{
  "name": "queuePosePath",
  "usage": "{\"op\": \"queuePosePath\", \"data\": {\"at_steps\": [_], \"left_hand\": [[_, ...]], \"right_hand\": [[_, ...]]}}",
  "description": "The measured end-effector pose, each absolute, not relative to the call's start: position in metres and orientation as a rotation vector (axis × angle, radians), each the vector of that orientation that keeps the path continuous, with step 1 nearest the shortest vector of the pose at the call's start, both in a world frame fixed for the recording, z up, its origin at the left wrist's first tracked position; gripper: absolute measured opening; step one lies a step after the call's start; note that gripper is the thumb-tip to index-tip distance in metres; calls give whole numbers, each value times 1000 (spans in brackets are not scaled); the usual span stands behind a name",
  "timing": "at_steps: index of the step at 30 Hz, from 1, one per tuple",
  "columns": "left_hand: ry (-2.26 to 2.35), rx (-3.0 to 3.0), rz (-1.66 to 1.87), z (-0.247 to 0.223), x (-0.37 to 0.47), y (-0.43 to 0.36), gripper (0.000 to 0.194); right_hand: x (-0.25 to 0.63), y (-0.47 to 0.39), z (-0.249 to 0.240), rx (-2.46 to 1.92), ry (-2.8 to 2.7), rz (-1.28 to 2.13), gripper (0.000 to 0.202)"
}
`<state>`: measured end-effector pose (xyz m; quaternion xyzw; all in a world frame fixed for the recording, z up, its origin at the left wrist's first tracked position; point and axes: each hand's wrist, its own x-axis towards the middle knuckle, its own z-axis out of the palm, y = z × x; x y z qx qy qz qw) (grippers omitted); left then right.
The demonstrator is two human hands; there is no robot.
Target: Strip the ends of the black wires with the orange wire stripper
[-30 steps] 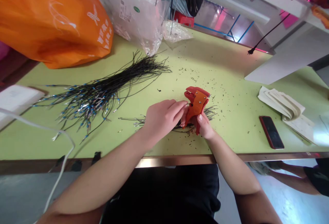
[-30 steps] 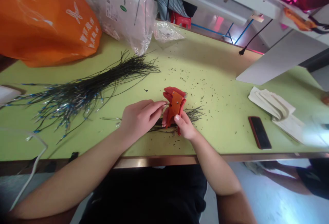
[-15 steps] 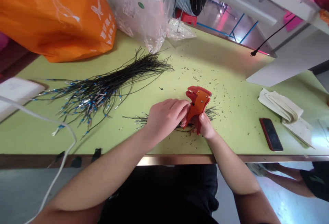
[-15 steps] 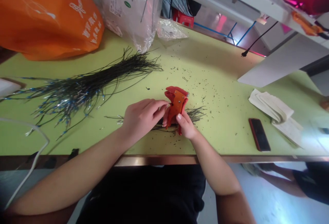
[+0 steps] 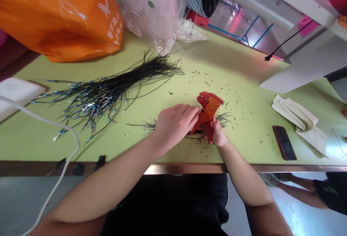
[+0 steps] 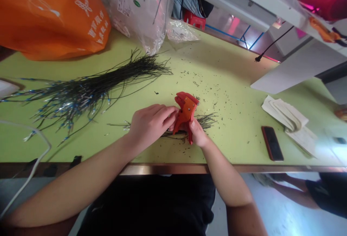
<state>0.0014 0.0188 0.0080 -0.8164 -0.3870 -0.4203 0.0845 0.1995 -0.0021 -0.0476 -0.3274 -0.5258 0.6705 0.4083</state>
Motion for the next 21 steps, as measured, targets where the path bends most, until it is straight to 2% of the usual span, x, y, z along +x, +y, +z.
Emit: {"op": "queuePosePath", "data": {"at_steps": [6, 21], "left_hand": [[-1134, -2418, -1240, 9, 3, 17, 17], [-1136, -2422, -1239, 13, 3, 15, 16]], "right_hand": [[201, 0, -51, -867, -1257, 1705, 82], [201, -4, -42, -932, -1287, 1612, 69]]}}
